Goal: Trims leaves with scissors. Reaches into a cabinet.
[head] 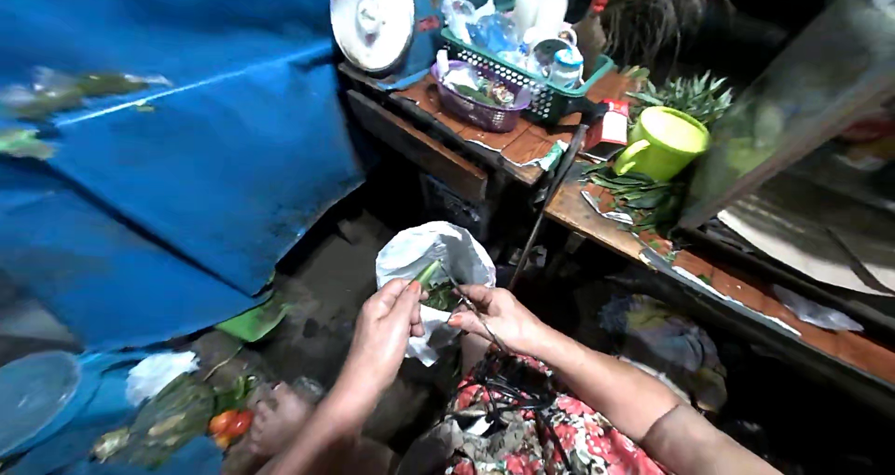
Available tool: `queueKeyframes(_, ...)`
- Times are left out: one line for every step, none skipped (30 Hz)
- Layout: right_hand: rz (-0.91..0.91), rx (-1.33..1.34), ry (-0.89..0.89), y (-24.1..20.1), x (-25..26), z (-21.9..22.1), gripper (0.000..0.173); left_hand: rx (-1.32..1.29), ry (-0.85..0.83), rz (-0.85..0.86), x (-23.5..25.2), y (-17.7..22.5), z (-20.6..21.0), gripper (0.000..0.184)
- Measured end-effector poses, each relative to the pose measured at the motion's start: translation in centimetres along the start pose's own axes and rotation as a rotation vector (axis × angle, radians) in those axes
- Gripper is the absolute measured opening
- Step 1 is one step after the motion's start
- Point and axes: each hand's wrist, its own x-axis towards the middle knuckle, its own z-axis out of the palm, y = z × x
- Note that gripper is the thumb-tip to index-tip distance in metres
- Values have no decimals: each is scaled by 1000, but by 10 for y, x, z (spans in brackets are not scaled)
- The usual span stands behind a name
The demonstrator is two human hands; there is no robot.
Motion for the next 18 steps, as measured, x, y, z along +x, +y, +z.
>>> queueKeyframes(1,-3,-3,-1,0,0,52,20,-15,-6,0,-1,1,24)
queueKeyframes(0,-11,-4,-1,1,0,52,51,-35,-10,-1,-1,2,24)
queueKeyframes(-1,-20,-5,-1,1,-1,52,86,-56,-6,-1,-1,3,24)
queueKeyframes(-1,-27,-8,-1,1,-2,53,122,-80,6,-2,-2,3,23)
queueKeyframes(-1,-33,-10,-1,2,-3,53,152,-98,14,-3,-2,4,23)
queueKeyframes(-3,-36,-11,-1,2,-3,52,175,-112,13,-3,-3,4,24)
queueKeyframes(-5,-38,-13,-1,3,-4,51,188,-118,11,-4,-3,4,24)
queueKeyframes(-9,-40,-13,0,3,-4,50,193,-122,10,-3,-3,4,24)
queueKeyframes(-10,-40,-17,1,4,-5,48,193,-122,7,-3,-4,4,24)
queueKeyframes(-14,-34,-23,1,4,-5,46,189,-122,2,-2,-5,3,24)
queueKeyframes(-14,-29,-28,2,5,-5,45,185,-119,-2,-2,-5,3,23)
queueKeyframes(-10,-27,-35,2,6,-5,44,184,-116,-8,-1,-5,4,23)
queueKeyframes(-9,-22,-41,3,6,-6,42,186,-116,-12,-1,-4,4,23)
queueKeyframes(-11,-12,-45,3,6,-7,40,187,-121,-15,-1,-3,4,23)
queueKeyframes(-9,6,-46,4,5,-7,37,190,-130,-15,-1,-3,4,23)
queueKeyframes(-4,29,-43,4,5,-7,34,194,-145,-16,-2,-2,3,23)
queueKeyframes(7,60,-36,4,5,-7,31,199,-163,-22,-2,-2,3,24)
queueKeyframes(19,83,-19,4,5,-6,30,202,-179,-24,-2,-2,2,24)
